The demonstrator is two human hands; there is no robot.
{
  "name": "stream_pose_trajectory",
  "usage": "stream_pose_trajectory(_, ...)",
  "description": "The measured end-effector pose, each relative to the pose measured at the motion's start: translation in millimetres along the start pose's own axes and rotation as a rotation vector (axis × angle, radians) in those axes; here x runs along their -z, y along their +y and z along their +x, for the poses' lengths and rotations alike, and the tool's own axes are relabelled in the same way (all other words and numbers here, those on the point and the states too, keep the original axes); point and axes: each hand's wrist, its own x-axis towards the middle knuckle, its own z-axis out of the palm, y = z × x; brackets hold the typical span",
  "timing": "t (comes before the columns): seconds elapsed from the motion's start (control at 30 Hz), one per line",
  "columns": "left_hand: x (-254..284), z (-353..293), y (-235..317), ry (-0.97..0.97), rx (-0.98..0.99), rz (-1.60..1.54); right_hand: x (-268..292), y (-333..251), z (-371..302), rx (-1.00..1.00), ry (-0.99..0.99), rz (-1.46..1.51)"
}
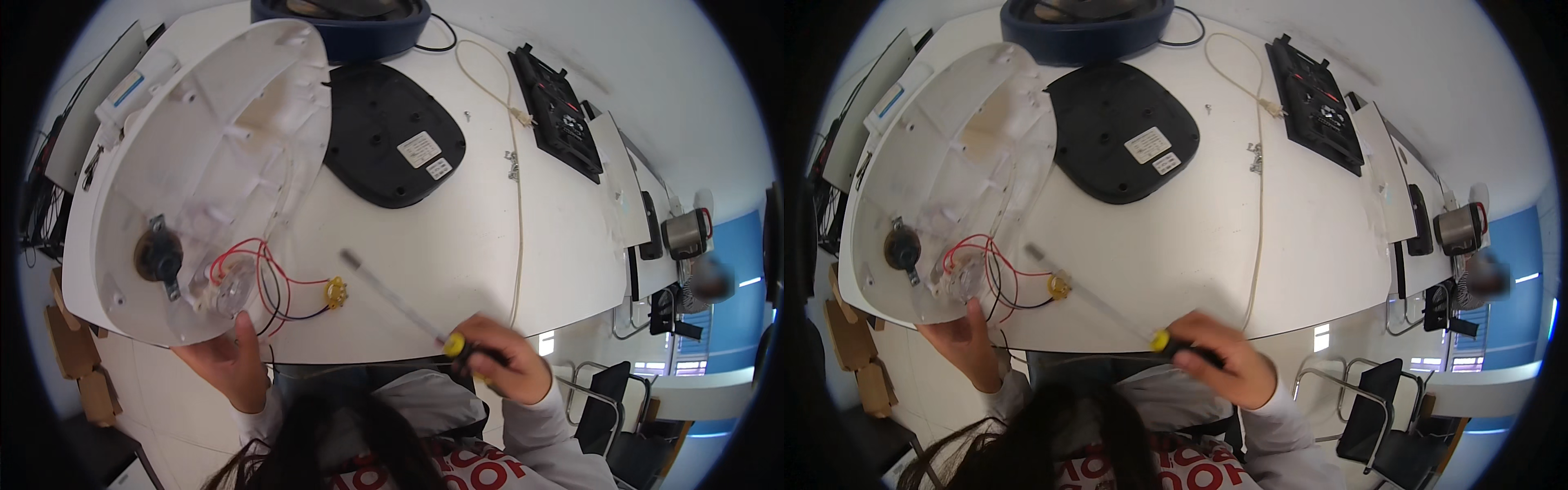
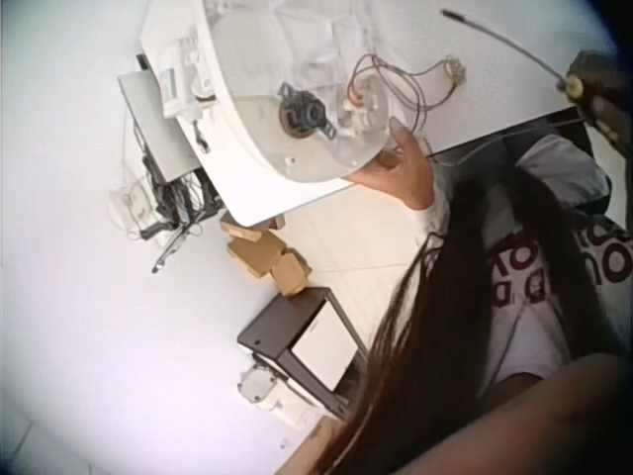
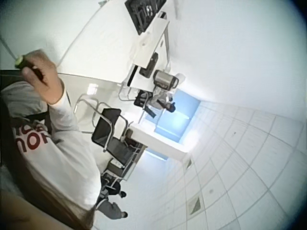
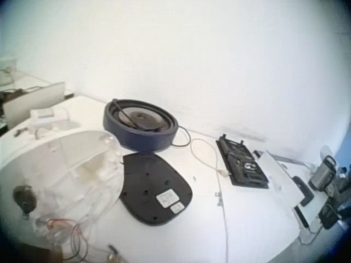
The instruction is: The person assembles an electronic device by connecting wires to a white plastic housing, securing components with a screwdriver, and attaching a black base plate. The person handles screws, wires, and a screwdriver throughout the process.
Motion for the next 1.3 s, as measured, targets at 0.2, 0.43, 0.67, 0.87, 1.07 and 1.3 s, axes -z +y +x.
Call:
stream_pose_trajectory(0.2,-2.3,4.1,8.3,0.012,-0.018,0.049,18.1,3.6,2.7,-0.031,0.539,-0.739)
stream_pose_trajectory(0.43,-1.3,2.7,10.2,0.03,0.018,0.072,45.2,12.2,8.1,-0.058,0.53,-0.996)
stream_pose_trajectory(0.67,-4.5,2.6,12.2,0.06,0.052,0.099,85.8,13.9,20.6,0.048,0.337,-0.978)
stream_pose_trajectory(0.87,-2.1,2.7,12.9,0.051,0.04,0.137,135.5,-1.6,54.4,0.049,0.24,-0.912)
stream_pose_trajectory(1.07,-4.9,2.2,10.9,0.037,0.031,0.114,174.3,29.1,81.8,-0.043,0.265,-0.581)
stream_pose_trajectory(1.3,0.5,1.8,9.2,0.053,0.028,0.125,192.1,43.2,62.2,-0.09,0.216,-0.076)
